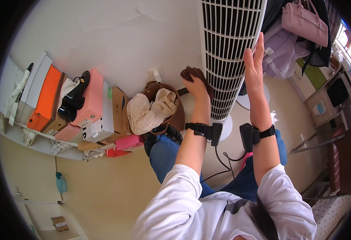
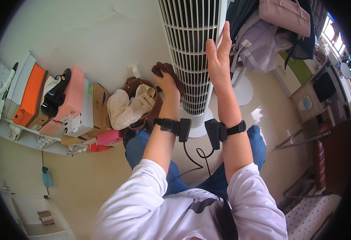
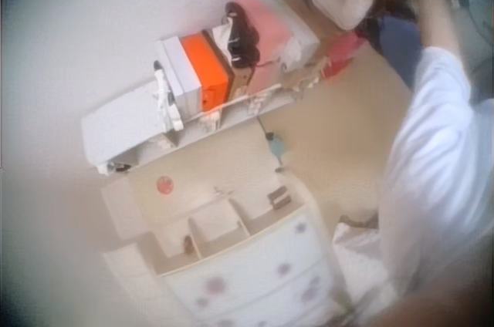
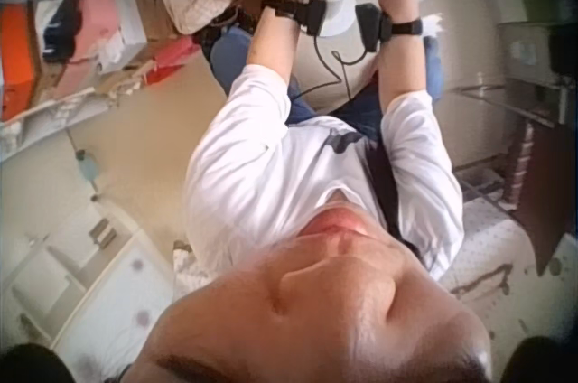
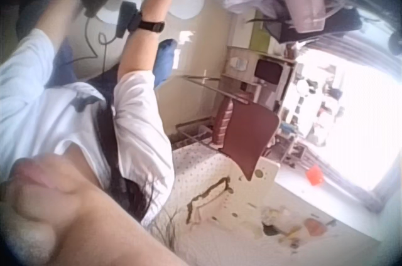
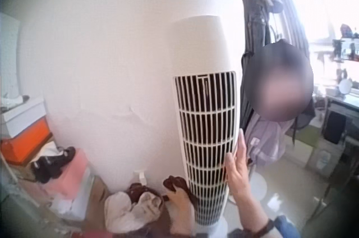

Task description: The person cleans a white tower fan with a dark cloth, wiping the top, sides, and base. They then move to a shoe rack, rearranging shoe boxes and wiping the shelves with the same cloth.

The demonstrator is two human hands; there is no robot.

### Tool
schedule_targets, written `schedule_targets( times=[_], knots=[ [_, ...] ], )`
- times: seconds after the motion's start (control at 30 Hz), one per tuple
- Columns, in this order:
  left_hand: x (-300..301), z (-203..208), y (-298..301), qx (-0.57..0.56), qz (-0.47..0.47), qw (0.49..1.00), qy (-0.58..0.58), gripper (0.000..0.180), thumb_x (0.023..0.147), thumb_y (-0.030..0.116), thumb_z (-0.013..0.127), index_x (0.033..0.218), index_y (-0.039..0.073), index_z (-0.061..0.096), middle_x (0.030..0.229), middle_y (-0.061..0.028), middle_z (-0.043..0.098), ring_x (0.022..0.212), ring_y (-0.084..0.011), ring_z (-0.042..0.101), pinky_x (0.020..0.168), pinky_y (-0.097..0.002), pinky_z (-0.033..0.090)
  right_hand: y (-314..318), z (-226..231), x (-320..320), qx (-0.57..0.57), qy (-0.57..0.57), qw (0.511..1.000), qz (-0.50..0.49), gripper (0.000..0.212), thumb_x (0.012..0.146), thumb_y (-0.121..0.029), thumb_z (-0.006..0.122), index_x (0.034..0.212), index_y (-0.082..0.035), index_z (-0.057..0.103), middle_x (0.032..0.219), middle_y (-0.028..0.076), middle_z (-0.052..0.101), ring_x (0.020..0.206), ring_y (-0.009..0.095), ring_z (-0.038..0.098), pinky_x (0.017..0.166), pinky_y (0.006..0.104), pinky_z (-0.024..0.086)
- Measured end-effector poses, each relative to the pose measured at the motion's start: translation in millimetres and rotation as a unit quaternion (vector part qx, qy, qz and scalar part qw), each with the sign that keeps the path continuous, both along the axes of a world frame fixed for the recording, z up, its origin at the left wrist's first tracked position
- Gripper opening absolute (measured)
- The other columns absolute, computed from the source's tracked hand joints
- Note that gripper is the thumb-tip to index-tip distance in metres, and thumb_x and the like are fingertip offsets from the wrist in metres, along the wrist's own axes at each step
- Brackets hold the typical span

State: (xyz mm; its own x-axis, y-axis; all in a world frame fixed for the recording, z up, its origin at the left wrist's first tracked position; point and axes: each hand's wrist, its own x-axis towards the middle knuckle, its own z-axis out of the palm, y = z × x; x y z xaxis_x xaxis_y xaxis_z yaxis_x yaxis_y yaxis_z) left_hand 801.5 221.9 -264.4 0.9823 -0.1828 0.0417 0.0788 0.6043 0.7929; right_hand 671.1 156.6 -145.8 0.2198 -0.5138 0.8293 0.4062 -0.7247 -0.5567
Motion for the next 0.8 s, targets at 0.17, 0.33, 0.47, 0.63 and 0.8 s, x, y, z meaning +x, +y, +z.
schedule_targets(
  times=[0.17, 0.33, 0.47, 0.63, 0.8],
  knots=[
    [-41, -2, 17, 0.015, 0.045, 0.986, 0.161, 0.021, 0.103, 0.027, 0.044, 0.112, 0.007, 0.046, 0.081, -0.0046, 0.056, 0.051, -0.0118, 0.051, 0.042, -0.0247, 0.042, 10, 7, -13, 0.004, 0.033, 0.999, 0.032, 0.065, 0.103, -0.036, 0.041, 0.153, -0.003, 0.015, 0.156, 0.013, 0.024, 0.143, 0.022, 0.024, 0.116, 0.0343, 0.019],
    [-79, -12, 31, 0.021, -0.053, 0.997, 0.058, 0.049, 0.1, 0.029, 0.051, 0.136, 0.003, 0.032, 0.121, -0.0167, 0.051, 0.11, -0.026, 0.054, 0.093, -0.0344, 0.045, 8, 8, -14, 0.112, 0.055, 0.986, 0.108, 0.066, 0.104, -0.046, 0.033, 0.154, -0.006, 0.015, 0.156, 0.01, 0.026, 0.143, 0.02, 0.026, 0.116, 0.0328, 0.021],
    [-132, 10, 11, 0.058, 0.066, 0.989, -0.12, 0.048, 0.095, 0.01, 0.049, 0.138, 0.0, 0.03, 0.123, -0.0166, 0.044, 0.109, -0.0241, 0.048, 0.104, -0.037, 0.034, -46, -25, -14, 0.333, 0.021, 0.935, 0.122, 0.076, 0.099, -0.059, 0.034, 0.144, 0.002, 0.036, 0.142, 0.013, 0.046, 0.128, 0.02, 0.046, 0.107, 0.032, 0.035],
    [-130, 2, 9, 0.074, 0.089, 0.966, -0.233, 0.049, 0.09, 0.0, 0.042, 0.137, -0.001, 0.028, 0.118, -0.0157, 0.043, 0.102, -0.0237, 0.048, 0.102, -0.0363, 0.035, -60, -33, -21, 0.307, 0.048, 0.941, 0.13, 0.074, 0.1, -0.059, 0.032, 0.142, 0.001, 0.039, 0.139, 0.011, 0.05, 0.125, 0.019, 0.049, 0.105, 0.0298, 0.037],
    [-117, -80, 2, 0.147, 0.081, 0.982, -0.087, 0.053, 0.087, -0.004, 0.036, 0.139, -0.001, 0.027, 0.131, -0.0198, 0.044, 0.117, -0.0279, 0.048, 0.106, -0.0366, 0.034, -43, -37, -30, 0.193, 0.076, 0.965, 0.159, 0.071, 0.101, -0.059, 0.028, 0.152, -0.01, 0.027, 0.149, 0.006, 0.039, 0.134, 0.016, 0.038, 0.11, 0.0314, 0.031]
  ],
)
